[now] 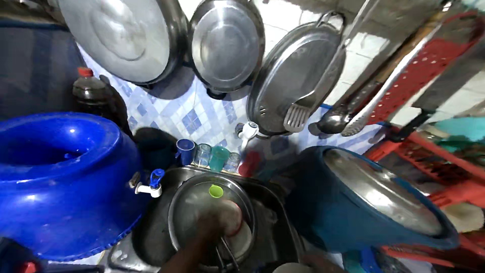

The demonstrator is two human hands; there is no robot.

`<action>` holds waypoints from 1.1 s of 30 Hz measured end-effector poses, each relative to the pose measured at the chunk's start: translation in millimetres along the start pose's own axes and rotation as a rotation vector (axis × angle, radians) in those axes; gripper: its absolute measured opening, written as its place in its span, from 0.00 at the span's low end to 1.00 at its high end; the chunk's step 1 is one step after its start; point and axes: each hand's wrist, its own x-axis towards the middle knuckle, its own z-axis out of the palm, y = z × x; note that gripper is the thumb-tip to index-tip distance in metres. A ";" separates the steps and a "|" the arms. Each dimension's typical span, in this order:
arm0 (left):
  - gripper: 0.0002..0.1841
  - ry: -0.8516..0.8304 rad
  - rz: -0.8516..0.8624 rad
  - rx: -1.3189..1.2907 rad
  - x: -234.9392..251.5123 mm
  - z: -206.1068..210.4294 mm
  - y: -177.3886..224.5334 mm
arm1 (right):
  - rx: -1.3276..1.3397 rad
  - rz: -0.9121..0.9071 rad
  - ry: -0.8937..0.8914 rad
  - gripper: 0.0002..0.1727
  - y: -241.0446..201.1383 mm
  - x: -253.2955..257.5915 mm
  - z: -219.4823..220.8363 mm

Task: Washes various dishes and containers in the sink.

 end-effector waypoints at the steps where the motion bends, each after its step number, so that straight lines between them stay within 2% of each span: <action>1: 0.35 -0.008 0.020 0.002 -1.4 -2.5 -5.5 | -0.003 -0.021 -0.013 0.25 -14.3 11.9 -9.7; 3: 0.32 0.085 0.069 -0.075 -10.1 -0.5 -11.7 | -0.015 -0.067 -0.036 0.23 -38.2 49.4 -18.5; 5: 0.34 0.191 0.046 -0.180 -21.2 6.5 -14.5 | 0.038 -0.091 -0.123 0.23 -48.5 106.0 -8.2; 8: 0.37 0.125 -0.055 -0.389 -26.2 -2.0 -7.8 | -0.112 -0.025 -0.333 0.25 -70.6 190.5 23.9; 10: 0.38 0.055 0.005 -0.359 -37.1 -24.2 -3.3 | -0.242 0.040 -0.377 0.24 -95.0 222.3 44.9; 11: 0.36 0.060 0.042 -0.328 -51.6 -35.5 -2.7 | -0.243 0.055 -0.359 0.24 -85.7 242.4 61.8; 13: 0.32 0.166 0.130 -0.294 -99.5 -53.4 -12.5 | -0.131 -0.009 -0.234 0.25 -31.0 291.8 110.1; 15: 0.28 0.421 0.214 -0.209 -156.4 -58.8 -41.5 | -0.058 -0.097 -0.143 0.27 6.8 322.0 143.5; 18: 0.33 0.673 0.222 0.040 -244.0 -60.9 -110.1 | -0.143 0.012 -0.157 0.27 -9.6 310.8 136.5; 19: 0.35 0.687 0.184 0.116 -271.5 -59.7 -131.6 | -0.120 -0.015 -0.127 0.27 -5.3 306.0 130.2; 21: 0.39 0.640 0.102 0.220 -316.7 -49.7 -162.9 | -0.086 -0.235 -0.031 0.24 16.6 310.0 122.9; 23: 0.41 0.588 0.068 0.284 -342.4 -30.8 -174.4 | -0.164 -0.155 -0.137 0.25 -1.1 313.6 101.7; 25: 0.42 0.576 0.032 0.358 -349.4 -12.0 -172.4 | -0.257 -0.167 -0.083 0.24 -6.6 324.6 92.4; 27: 0.44 0.572 -0.033 0.389 -344.3 -7.5 -167.0 | -0.361 -0.376 0.083 0.21 24.9 345.1 90.1; 28: 0.45 0.561 -0.060 0.378 -339.7 -10.5 -164.7 | -0.388 -0.583 0.235 0.20 48.8 355.6 90.4; 29: 0.45 0.559 -0.077 0.369 -334.5 -14.4 -163.2 | -0.439 -0.689 0.294 0.21 49.5 351.0 82.1; 30: 0.46 0.565 -0.089 0.355 -329.0 -18.1 -162.3 | -0.547 -0.702 0.303 0.22 30.0 329.5 68.0; 31: 0.46 0.575 -0.100 0.347 -323.9 -20.4 -161.3 | -0.655 -0.382 0.046 0.25 -31.1 282.8 43.0; 32: 0.45 0.580 -0.113 0.332 -320.3 -20.7 -159.8 | -0.587 -0.342 0.029 0.23 -62.6 253.4 30.6; 33: 0.45 0.605 -0.116 0.332 -317.6 -18.5 -158.1 | -0.541 -0.217 -0.056 0.24 -99.7 224.8 17.4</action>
